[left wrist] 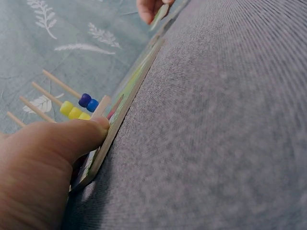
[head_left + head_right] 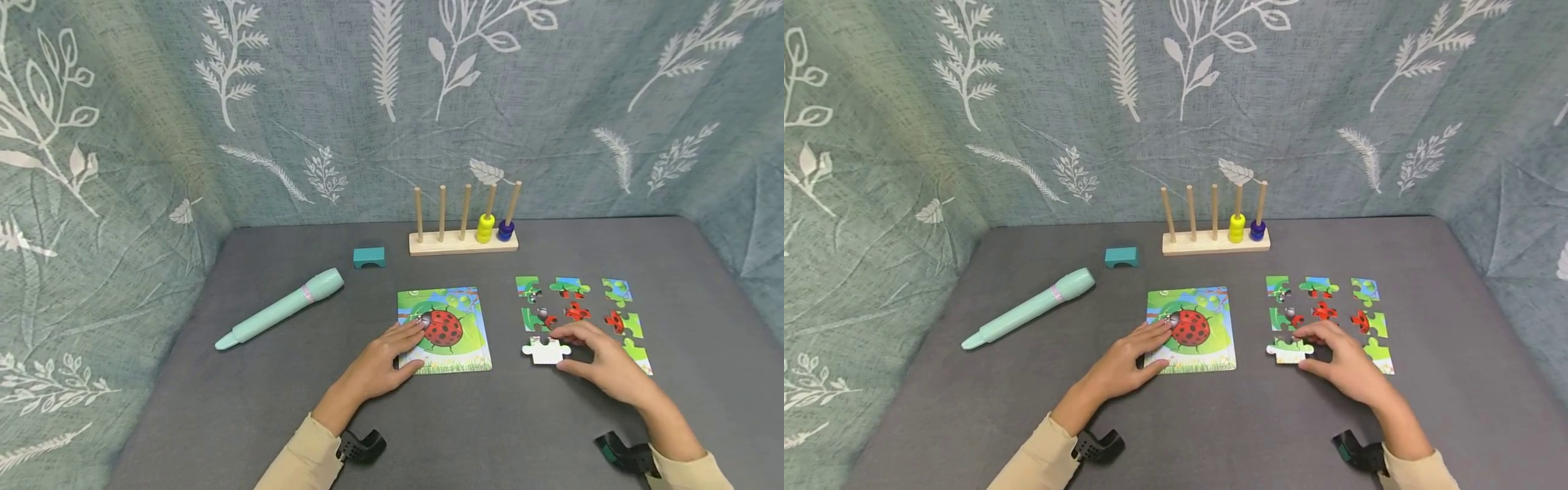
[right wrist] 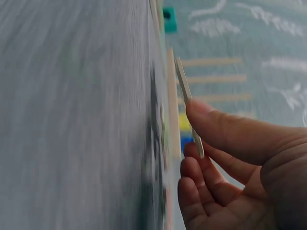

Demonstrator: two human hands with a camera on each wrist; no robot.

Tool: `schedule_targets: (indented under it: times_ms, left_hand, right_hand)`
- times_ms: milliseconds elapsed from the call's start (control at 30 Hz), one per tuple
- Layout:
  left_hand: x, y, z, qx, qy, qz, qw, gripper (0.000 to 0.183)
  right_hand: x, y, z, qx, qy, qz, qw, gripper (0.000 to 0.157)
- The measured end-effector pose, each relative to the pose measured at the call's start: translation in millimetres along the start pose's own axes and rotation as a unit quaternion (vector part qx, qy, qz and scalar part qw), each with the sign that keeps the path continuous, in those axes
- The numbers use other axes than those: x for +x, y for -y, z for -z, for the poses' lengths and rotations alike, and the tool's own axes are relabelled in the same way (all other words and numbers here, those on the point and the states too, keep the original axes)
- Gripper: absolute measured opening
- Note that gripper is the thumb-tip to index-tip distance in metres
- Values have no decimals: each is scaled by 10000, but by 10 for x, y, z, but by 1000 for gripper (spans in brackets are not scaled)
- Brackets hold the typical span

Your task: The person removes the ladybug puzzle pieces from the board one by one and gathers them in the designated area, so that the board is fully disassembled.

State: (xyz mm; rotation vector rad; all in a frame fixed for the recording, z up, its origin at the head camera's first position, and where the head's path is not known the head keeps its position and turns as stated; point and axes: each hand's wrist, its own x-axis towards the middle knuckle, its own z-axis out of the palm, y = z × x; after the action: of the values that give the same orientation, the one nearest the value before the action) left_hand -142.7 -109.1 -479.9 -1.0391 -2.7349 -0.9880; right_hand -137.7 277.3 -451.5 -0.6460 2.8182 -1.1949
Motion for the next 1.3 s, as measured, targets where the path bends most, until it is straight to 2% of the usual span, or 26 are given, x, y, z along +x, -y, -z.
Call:
schedule_targets:
  times_ms: [200,367,567,1067,1300]
  left_hand:
    - [-8,3,4,-3,-24,-22,10000,51]
    - [-15,0,6,-28,-47,-36,10000,51]
    - [-19,-1,11,-29,-47,-53,10000,51]
    - [-50,3,10,-45,2,-34,10000,51]
    - [-62,1,8,-78,26,1,10000,51]
  right_hand:
    - [-183,-142,185,-164,-95,-40,9998,39]
    - [-260,-230,259,-131,-165,13,9998,38]
    - [-295,-275,277,-78,-300,205,9993,39]
    - [-361,-255,271,-707,-340,97,9969,38]
    - [-387,-255,262,-802,-322,35,9963,39]
